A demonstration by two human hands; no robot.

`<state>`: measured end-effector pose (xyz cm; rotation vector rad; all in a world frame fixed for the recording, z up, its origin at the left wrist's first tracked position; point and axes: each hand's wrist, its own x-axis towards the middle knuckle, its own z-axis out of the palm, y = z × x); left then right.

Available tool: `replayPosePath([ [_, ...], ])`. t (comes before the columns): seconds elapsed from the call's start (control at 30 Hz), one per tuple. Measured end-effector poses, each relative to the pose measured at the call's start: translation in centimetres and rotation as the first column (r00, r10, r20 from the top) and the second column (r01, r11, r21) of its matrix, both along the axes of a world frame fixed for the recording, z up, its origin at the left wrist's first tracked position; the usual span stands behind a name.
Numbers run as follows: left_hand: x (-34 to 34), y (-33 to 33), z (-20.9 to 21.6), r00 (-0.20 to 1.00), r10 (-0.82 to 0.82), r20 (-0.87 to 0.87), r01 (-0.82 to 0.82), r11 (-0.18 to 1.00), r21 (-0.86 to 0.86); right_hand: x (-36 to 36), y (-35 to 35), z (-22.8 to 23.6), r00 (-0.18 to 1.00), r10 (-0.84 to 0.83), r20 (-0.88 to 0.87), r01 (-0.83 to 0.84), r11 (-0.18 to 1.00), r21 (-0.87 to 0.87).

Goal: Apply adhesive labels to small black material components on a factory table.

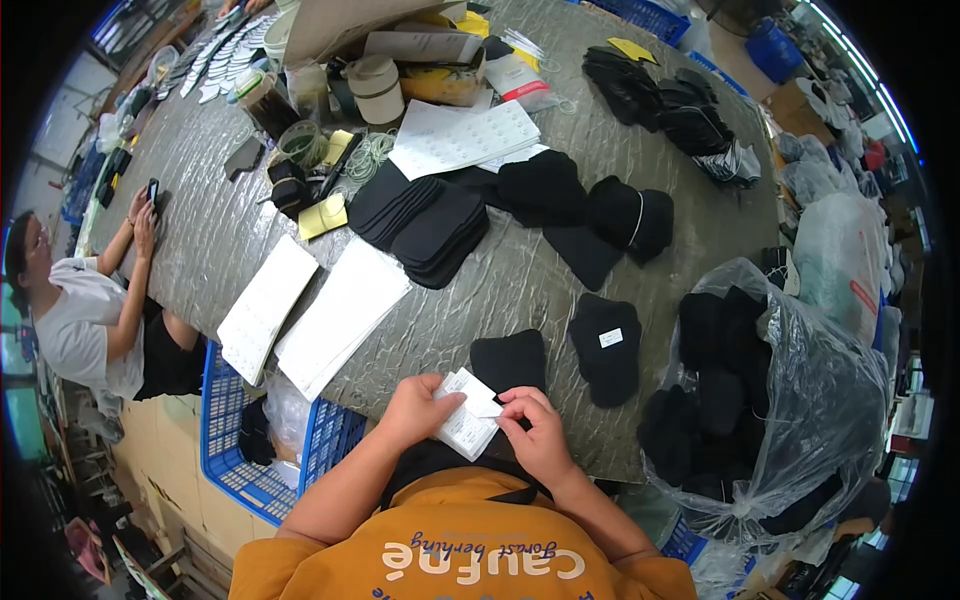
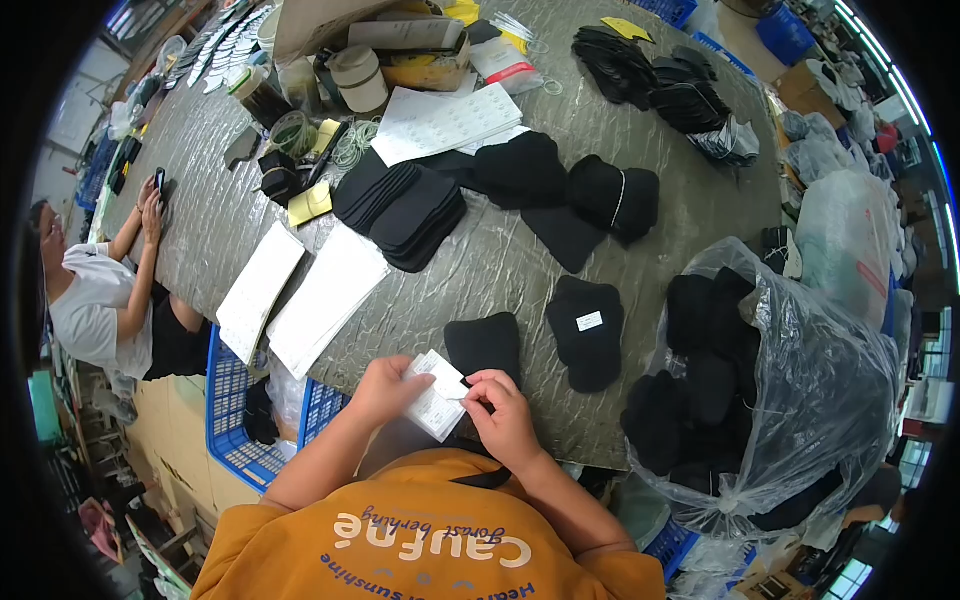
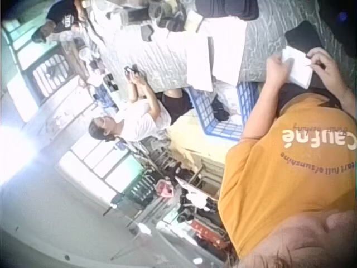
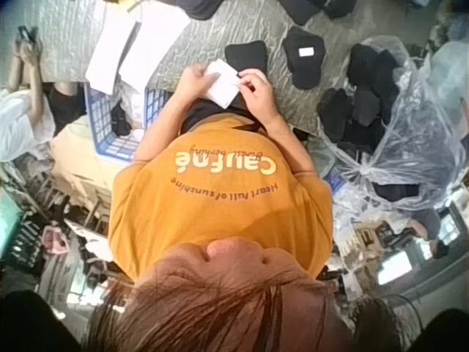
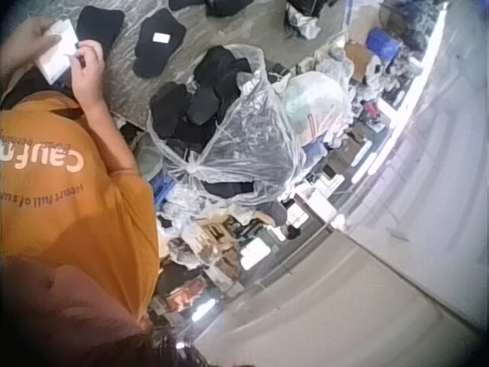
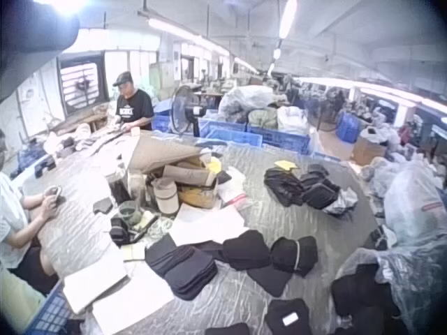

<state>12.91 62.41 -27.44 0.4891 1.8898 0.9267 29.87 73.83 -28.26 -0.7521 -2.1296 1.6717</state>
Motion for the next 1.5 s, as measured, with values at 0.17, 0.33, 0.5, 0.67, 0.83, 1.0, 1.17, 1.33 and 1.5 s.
replayPosePath([
  [0.17, -0.9, -0.3, -0.3, 0.959, -0.221, -0.178, 0.223, 0.975, -0.009, -0.1, 0.6, -1.9, 0.94, -0.339, -0.04, 0.305, 0.886, -0.349],
  [0.33, -0.2, 0.9, 0.1, 0.708, -0.486, -0.512, 0.615, 0.781, 0.11, -1.3, 2.7, -3.3, 0.914, -0.392, 0.106, 0.402, 0.837, -0.371],
  [0.5, 0.9, 1.5, -1.4, 0.572, -0.46, -0.68, 0.728, 0.667, 0.161, -1.7, 2.7, -4.1, 0.9, -0.412, 0.139, 0.435, 0.865, -0.251],
  [0.67, 0.9, 1.6, -1.7, 0.478, -0.532, -0.699, 0.784, 0.617, 0.066, -1.4, 2.4, -4.6, 0.887, -0.445, 0.126, 0.462, 0.848, -0.26],
  [0.83, 0.6, 1.7, -1.8, 0.462, -0.557, -0.69, 0.797, 0.601, 0.049, -1.5, 2.2, -4.1, 0.868, -0.485, 0.109, 0.495, 0.823, -0.279],
  [1.0, 0.0, 1.5, -1.9, 0.528, -0.523, -0.669, 0.776, 0.617, 0.131, -2.2, 3.0, -3.4, 0.831, -0.536, 0.147, 0.505, 0.839, 0.204],
  [1.17, -3.2, 1.1, -0.6, 0.933, -0.292, -0.211, 0.322, 0.939, 0.125, -1.4, 2.7, -3.5, 0.818, -0.568, 0.087, 0.539, 0.811, 0.23],
  [1.33, -8.6, 4.1, -0.8, 0.969, 0.246, 0.03, -0.247, 0.968, 0.038, -0.6, 1.9, -3.6, 0.866, -0.5, -0.009, 0.5, 0.866, 0.011],
  [1.5, -10.0, 3.7, -4.7, 0.521, 0.468, -0.714, -0.202, 0.88, 0.43, 1.9, -1.5, -2.0, 0.98, -0.199, -0.02, 0.2, 0.964, 0.177],
])
